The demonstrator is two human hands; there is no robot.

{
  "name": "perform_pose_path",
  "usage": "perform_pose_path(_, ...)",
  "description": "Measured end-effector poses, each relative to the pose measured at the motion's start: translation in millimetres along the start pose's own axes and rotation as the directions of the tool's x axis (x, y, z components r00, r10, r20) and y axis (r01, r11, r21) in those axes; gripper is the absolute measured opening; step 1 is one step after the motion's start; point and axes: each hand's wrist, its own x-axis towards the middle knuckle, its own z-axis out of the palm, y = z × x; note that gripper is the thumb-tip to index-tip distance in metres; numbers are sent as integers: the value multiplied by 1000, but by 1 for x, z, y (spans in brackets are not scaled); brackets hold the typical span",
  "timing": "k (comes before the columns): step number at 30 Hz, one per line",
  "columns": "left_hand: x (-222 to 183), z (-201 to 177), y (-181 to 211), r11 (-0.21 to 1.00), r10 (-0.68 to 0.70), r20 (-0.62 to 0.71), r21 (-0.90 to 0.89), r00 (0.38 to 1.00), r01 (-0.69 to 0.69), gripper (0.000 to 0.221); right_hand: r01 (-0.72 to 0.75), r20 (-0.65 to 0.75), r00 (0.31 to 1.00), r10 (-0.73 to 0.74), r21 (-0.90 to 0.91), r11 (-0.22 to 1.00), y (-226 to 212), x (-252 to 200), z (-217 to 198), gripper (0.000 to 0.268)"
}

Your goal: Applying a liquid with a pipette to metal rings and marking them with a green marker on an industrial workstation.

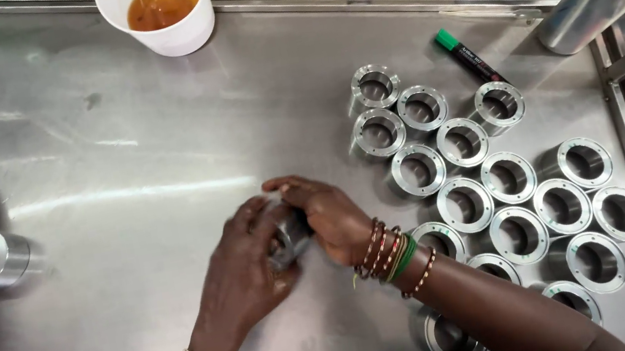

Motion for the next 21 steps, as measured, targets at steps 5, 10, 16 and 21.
perform_pose_path(5, -4, 11, -4, 862, -426, 207, -201, 881, 465, 57, -62, -38, 997, 60, -35, 997, -10, -27, 15, 37)
perform_pose_path(10, -5, 34, -31, 754, -162, 175, -613, 971, 236, 69, -39, -73, 997, 40, 11, 999, -17, -26, -36, 37)
perform_pose_path(16, 24, -31, -112, 926, -329, 93, 225, 940, 302, 79, 217, -78, 768, -636, -902, 373, -82, 11, -97, 28)
perform_pose_path(21, 52, 2, -106, 949, 139, -200, 308, 970, -72, 71, 250, 35, 852, -523, -904, 347, -42, 55, -73, 28)
